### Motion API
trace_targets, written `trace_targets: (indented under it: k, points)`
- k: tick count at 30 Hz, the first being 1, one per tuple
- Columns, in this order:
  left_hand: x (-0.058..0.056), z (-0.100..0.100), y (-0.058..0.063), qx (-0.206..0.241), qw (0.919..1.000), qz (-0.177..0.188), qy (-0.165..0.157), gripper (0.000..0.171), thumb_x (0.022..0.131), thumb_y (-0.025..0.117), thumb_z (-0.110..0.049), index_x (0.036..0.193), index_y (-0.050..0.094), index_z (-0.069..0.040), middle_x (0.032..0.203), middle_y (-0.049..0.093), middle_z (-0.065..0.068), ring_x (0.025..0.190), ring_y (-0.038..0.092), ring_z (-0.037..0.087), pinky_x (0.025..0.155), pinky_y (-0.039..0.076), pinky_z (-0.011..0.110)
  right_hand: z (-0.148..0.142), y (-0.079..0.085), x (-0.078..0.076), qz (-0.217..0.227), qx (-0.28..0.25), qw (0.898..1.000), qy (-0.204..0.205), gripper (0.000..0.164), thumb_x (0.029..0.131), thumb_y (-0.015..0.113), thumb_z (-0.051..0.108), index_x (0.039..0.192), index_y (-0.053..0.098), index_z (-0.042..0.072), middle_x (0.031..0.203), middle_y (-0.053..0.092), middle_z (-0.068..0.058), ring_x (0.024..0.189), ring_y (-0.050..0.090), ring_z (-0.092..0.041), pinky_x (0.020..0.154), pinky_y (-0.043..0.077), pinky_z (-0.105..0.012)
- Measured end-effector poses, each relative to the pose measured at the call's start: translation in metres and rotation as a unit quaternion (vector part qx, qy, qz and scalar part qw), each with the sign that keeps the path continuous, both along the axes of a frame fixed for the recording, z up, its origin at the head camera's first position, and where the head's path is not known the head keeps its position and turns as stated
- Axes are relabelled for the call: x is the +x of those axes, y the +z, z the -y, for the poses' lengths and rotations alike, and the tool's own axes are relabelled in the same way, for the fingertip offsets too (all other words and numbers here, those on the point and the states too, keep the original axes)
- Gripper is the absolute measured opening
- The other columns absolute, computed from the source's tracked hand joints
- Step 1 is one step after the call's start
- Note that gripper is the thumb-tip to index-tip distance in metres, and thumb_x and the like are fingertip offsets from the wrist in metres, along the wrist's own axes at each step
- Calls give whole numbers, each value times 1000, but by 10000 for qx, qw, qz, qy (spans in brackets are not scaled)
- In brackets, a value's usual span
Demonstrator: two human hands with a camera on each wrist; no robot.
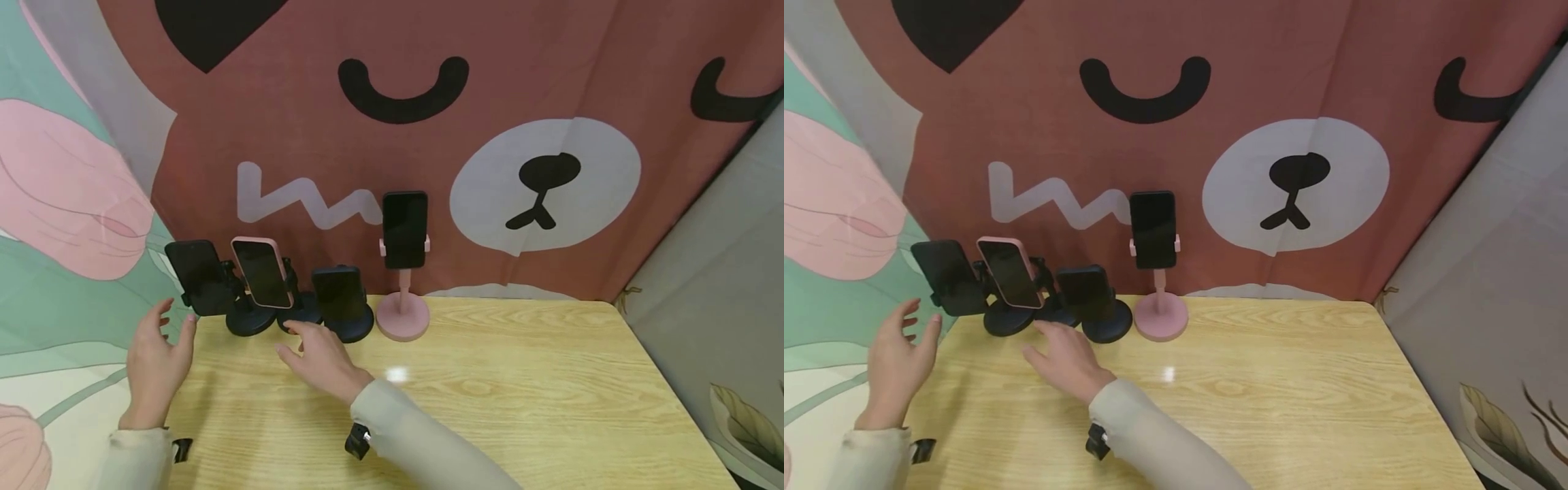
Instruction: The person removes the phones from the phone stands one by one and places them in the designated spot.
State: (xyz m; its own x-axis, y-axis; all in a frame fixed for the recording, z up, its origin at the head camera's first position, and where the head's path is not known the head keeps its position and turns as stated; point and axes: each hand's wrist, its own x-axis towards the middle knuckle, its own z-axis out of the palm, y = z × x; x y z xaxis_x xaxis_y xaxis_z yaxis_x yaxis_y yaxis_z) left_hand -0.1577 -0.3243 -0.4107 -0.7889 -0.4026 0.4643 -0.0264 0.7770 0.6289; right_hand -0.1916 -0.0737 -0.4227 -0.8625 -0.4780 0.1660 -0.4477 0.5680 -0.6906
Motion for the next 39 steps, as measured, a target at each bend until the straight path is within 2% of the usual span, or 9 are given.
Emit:
trace_targets:
  k: [5, 9, 13, 16, 20, 30, 34, 37, 39]
  points:
    - [-10, 6, 4, 277, 9995, 132, -16, 52, 104, 53, -29, 152, 44, -9, 144, 55, 22, 122, 56, 43, 84, 43, 33, 11, 6, -2, 9, -12, 9999, 172, 49, 101, 60, 43, 146, 55, 24, 125, 68, 8, 75, 56, 1, 64, 44, -13]
    - [-17, 12, 6, 596, 9978, 285, -102, 54, 106, 46, -30, 156, 38, -11, 148, 52, 21, 124, 55, 41, 79, 36, 18, 17, 10, -2, 235, -165, 9987, 423, 51, 102, 59, 42, 149, 50, 27, 81, 65, 9, 56, 48, 0, 52, 40, -17]
    - [-26, 20, 5, 835, 9949, 508, -248, 53, 108, 39, -31, 157, 36, -11, 150, 51, 23, 124, 54, 39, 79, 36, 17, 22, 13, -3, 450, -258, 9971, 553, 52, 102, 59, 42, 151, 47, 28, 52, 47, 8, 44, 42, -5, 45, 36, -20]
    - [-32, 26, 3, 930, 9930, 501, -532, 51, 110, 36, -29, 156, 38, -8, 145, 53, 29, 107, 62, 11, 77, 38, 8, 26, 14, -4, 537, -345, 9964, 558, 54, 102, 59, 41, 152, 46, 27, 58, 52, 8, 45, 43, -5, 47, 38, -21]
    - [-39, 32, -2, 1235, 9854, 415, -1095, 52, 111, 33, -27, 155, 36, -1, 138, 52, 38, 84, 49, -22, 68, 46, 2, 32, 11, -7, 752, -511, 9942, 581, 55, 102, 60, 40, 153, 44, 27, 88, 68, 5, 51, 49, -3, 51, 41, -19]
    - [-48, 47, -9, 1434, 9662, 1073, -1855, 60, 112, 27, -29, 159, 15, 5, 145, 41, 43, 87, 47, -22, 68, 50, 8, 39, 8, -8, 874, -528, 9928, 627, 58, 101, 60, 38, 155, 41, 26, 132, 64, 8, 53, 51, -2, 54, 44, -18]
    - [-52, 51, -10, 1218, 9697, 1121, -1794, 59, 111, 31, -33, 157, 26, 5, 119, 66, 8, 83, 51, -15, 67, 49, 13, 42, 9, -7, 986, -566, 9913, 663, 58, 102, 59, 38, 155, 41, 26, 142, 59, 8, 57, 54, 1, 58, 45, -16]
    - [-52, 54, -12, 1194, 9696, 1123, -1818, 60, 111, 34, -34, 155, 31, 7, 96, 56, -30, 78, 53, -9, 65, 49, 15, 43, 9, -7, 1026, -596, 9909, 637, 58, 101, 60, 39, 155, 42, 26, 143, 59, 8, 61, 57, 2, 62, 46, -15]
    - [-50, 55, -13, 1315, 9671, 1069, -1898, 61, 111, 36, -32, 153, 29, 11, 92, 50, -40, 75, 53, -7, 64, 48, 15, 45, 9, -7, 1040, -631, 9908, 600, 57, 101, 60, 38, 154, 43, 27, 142, 60, 8, 61, 57, 3, 63, 46, -15]
